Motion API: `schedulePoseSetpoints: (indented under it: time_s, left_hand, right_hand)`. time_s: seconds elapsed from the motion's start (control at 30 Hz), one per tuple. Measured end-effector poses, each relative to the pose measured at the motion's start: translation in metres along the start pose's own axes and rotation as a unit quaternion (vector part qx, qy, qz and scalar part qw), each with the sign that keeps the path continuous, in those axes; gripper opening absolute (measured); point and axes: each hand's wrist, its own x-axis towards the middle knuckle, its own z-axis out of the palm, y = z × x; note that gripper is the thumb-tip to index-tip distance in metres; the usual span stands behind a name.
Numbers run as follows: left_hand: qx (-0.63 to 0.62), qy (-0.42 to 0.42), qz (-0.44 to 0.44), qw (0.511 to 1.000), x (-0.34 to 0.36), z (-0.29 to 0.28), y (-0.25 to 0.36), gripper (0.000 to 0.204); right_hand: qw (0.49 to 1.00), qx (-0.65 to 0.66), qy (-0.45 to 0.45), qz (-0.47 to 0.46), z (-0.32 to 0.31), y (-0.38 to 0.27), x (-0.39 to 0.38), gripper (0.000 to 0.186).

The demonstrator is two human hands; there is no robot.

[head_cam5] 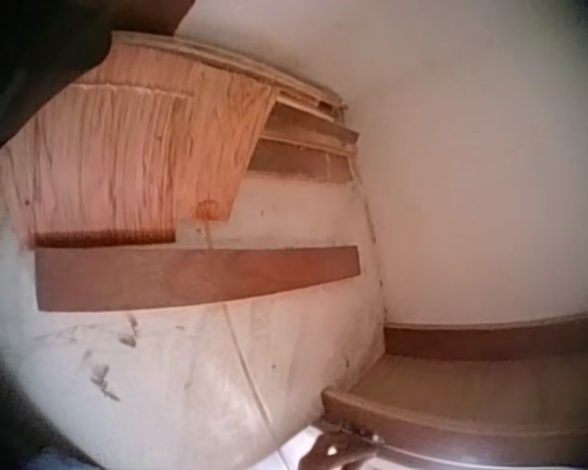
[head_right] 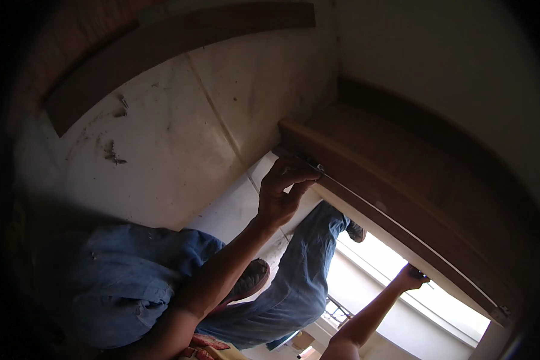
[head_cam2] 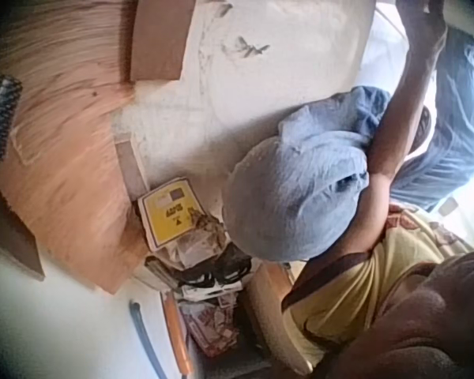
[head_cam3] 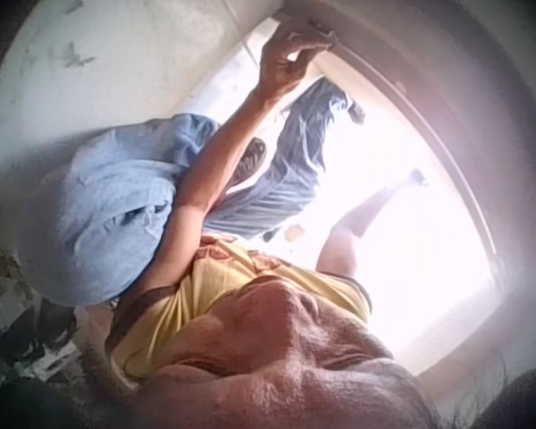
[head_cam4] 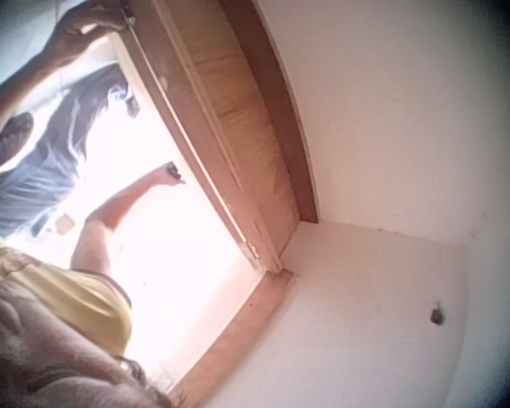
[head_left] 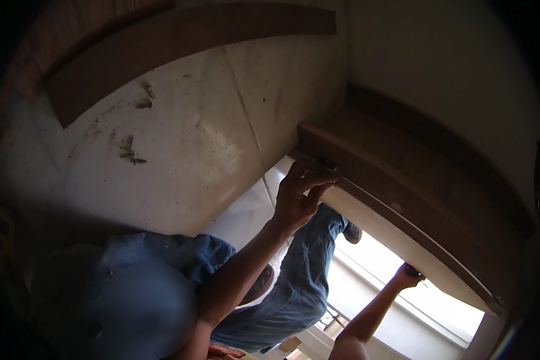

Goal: The person uses a screwdriver to tighten screws on the hinge of a cabinet door while sitting on the floor.

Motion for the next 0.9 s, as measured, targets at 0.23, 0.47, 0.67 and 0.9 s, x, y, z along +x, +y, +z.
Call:
schedulePoseSetpoints:
  time_s: [0.23, 0.47, 0.67, 0.9]
  left_hand:
    - [-0.017, 0.002, -0.023, 1.000, 0.001, 0.003, 0.008, 0.022]
    - [0.005, -0.017, -0.015, 1.000, 0.003, -0.001, 0.007, 0.019]
    - [-0.026, 0.007, -0.034, 0.999, 0.003, 0.000, 0.004, 0.015]
    - [-0.009, 0.000, 0.004, 1.000, 0.002, 0.001, 0.001, 0.018]
  right_hand:
    - [0.953, 0.290, 0.014, 0.088, -0.028, 0.012, 0.031, 0.038]
    - [0.990, -0.100, 0.021, -0.095, -0.005, 0.013, 0.006, 0.060]
    - [0.964, 0.256, -0.011, 0.067, -0.015, 0.012, 0.018, 0.023]
    - [0.903, 0.388, 0.034, 0.180, 0.002, -0.008, 0.008, 0.023]
